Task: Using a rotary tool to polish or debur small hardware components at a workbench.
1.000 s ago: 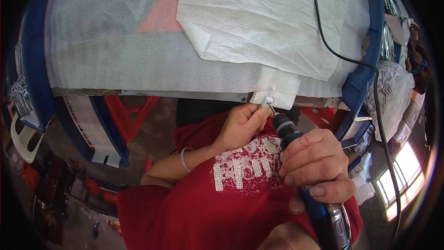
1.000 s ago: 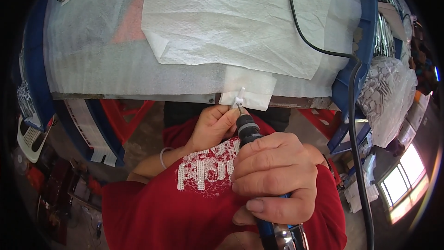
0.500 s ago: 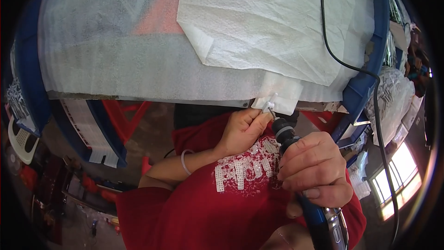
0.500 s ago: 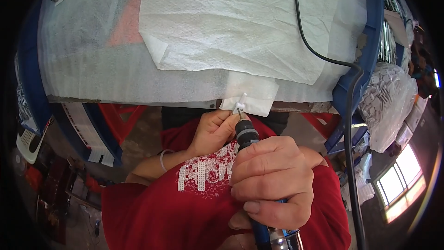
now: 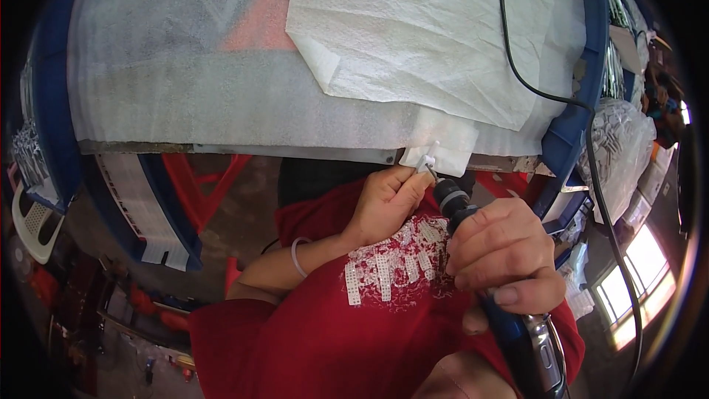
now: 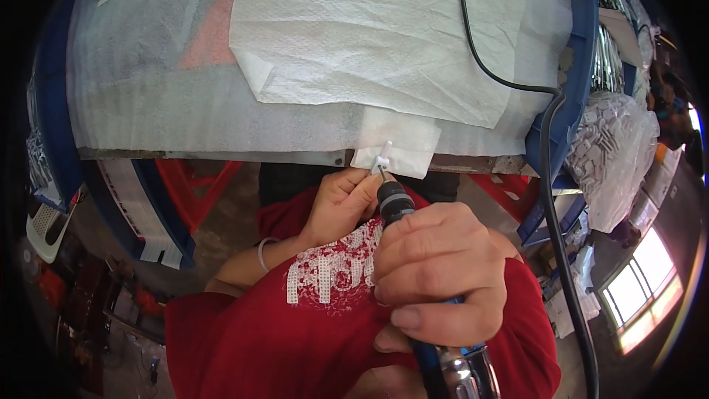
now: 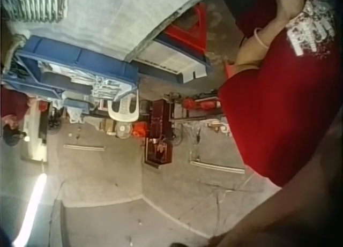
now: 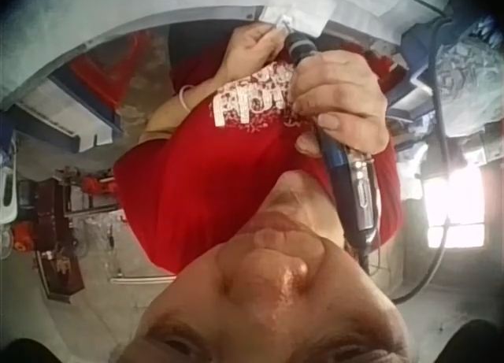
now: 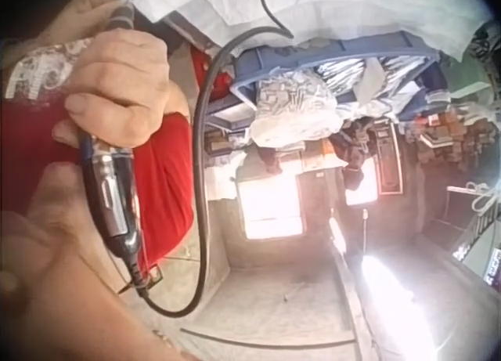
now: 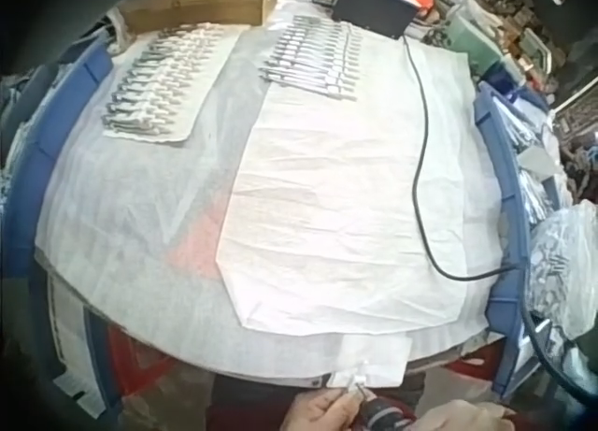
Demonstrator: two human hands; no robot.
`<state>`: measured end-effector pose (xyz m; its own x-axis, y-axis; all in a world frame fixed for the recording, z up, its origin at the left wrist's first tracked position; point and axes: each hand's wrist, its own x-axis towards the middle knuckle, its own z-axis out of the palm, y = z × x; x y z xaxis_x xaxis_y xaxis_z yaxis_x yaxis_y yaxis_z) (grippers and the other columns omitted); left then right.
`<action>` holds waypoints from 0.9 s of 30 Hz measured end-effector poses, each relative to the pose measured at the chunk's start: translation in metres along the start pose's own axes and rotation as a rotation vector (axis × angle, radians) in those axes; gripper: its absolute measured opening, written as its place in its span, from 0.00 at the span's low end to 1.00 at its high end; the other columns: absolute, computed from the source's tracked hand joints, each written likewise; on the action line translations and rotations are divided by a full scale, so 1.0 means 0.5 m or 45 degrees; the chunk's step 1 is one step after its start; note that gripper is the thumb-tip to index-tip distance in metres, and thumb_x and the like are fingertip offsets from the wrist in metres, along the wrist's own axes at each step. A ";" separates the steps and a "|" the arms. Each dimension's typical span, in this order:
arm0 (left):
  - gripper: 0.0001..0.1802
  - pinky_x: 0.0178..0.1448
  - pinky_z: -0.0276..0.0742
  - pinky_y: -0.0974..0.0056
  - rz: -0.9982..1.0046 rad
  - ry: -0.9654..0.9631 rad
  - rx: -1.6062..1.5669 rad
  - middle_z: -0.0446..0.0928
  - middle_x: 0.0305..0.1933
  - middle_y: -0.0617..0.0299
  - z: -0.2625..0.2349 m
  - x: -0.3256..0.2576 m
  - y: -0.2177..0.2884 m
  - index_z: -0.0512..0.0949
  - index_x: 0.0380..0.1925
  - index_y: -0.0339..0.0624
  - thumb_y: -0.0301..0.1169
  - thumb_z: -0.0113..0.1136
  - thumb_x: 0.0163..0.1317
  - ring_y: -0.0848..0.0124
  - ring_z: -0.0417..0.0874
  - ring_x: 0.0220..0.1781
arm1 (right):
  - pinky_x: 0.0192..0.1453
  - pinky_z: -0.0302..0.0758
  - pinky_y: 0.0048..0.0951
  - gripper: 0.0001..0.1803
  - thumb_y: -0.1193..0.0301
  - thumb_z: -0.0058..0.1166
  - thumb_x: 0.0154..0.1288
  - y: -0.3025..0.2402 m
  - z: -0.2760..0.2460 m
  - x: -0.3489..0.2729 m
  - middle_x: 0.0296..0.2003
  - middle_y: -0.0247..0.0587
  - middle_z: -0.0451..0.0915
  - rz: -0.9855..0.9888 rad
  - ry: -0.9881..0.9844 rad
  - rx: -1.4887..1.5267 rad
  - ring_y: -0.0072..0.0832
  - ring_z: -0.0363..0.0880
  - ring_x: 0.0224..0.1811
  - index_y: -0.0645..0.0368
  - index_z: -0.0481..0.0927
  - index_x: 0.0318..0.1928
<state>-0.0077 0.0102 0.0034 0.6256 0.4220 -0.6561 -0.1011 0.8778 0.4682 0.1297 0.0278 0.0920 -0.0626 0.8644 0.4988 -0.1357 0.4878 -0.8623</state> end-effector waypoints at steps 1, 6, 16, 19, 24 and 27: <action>0.11 0.23 0.58 0.76 -0.011 0.002 -0.029 0.66 0.18 0.75 0.001 0.000 0.002 0.78 0.31 0.35 0.30 0.51 0.68 0.87 0.62 0.21 | 0.22 0.76 0.30 0.19 0.74 0.67 0.51 -0.002 -0.005 -0.001 0.21 0.45 0.78 -0.002 0.000 -0.002 0.33 0.78 0.19 0.61 0.69 0.37; 0.11 0.23 0.57 0.77 0.010 -0.025 0.035 0.66 0.18 0.75 0.000 0.001 0.002 0.79 0.34 0.36 0.31 0.51 0.68 0.87 0.62 0.21 | 0.23 0.77 0.23 0.23 0.64 0.64 0.58 -0.015 -0.024 -0.011 0.27 0.40 0.79 -0.005 -0.094 -0.160 0.28 0.81 0.22 0.55 0.64 0.45; 0.11 0.22 0.55 0.77 -0.049 -0.017 0.013 0.65 0.17 0.76 0.001 0.003 -0.001 0.80 0.34 0.36 0.31 0.51 0.68 0.87 0.60 0.19 | 0.23 0.77 0.31 0.21 0.73 0.68 0.50 -0.011 -0.011 -0.015 0.22 0.45 0.79 -0.017 0.083 -0.061 0.34 0.79 0.19 0.58 0.68 0.40; 0.11 0.22 0.55 0.77 -0.042 -0.010 0.012 0.65 0.17 0.76 -0.001 0.002 -0.002 0.80 0.34 0.36 0.31 0.51 0.68 0.87 0.60 0.20 | 0.21 0.76 0.30 0.20 0.74 0.68 0.50 -0.007 -0.011 -0.012 0.22 0.46 0.78 -0.015 0.077 -0.050 0.33 0.78 0.18 0.60 0.68 0.38; 0.11 0.23 0.57 0.77 -0.040 0.000 0.033 0.66 0.17 0.76 -0.001 0.004 -0.002 0.80 0.33 0.35 0.31 0.52 0.68 0.87 0.62 0.20 | 0.21 0.77 0.22 0.20 0.65 0.64 0.57 -0.004 -0.017 -0.007 0.24 0.39 0.78 0.009 -0.045 -0.157 0.27 0.80 0.21 0.56 0.64 0.37; 0.11 0.23 0.59 0.76 -0.028 0.008 0.082 0.67 0.17 0.75 -0.003 0.005 -0.004 0.80 0.33 0.35 0.30 0.52 0.67 0.86 0.63 0.20 | 0.22 0.77 0.22 0.20 0.66 0.64 0.57 0.001 -0.020 -0.005 0.24 0.39 0.79 0.012 -0.052 -0.120 0.27 0.80 0.21 0.56 0.64 0.37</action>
<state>-0.0071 0.0097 0.0002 0.6225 0.4041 -0.6703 -0.0374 0.8708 0.4902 0.1399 0.0269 0.0894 -0.1043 0.8642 0.4922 -0.0412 0.4907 -0.8703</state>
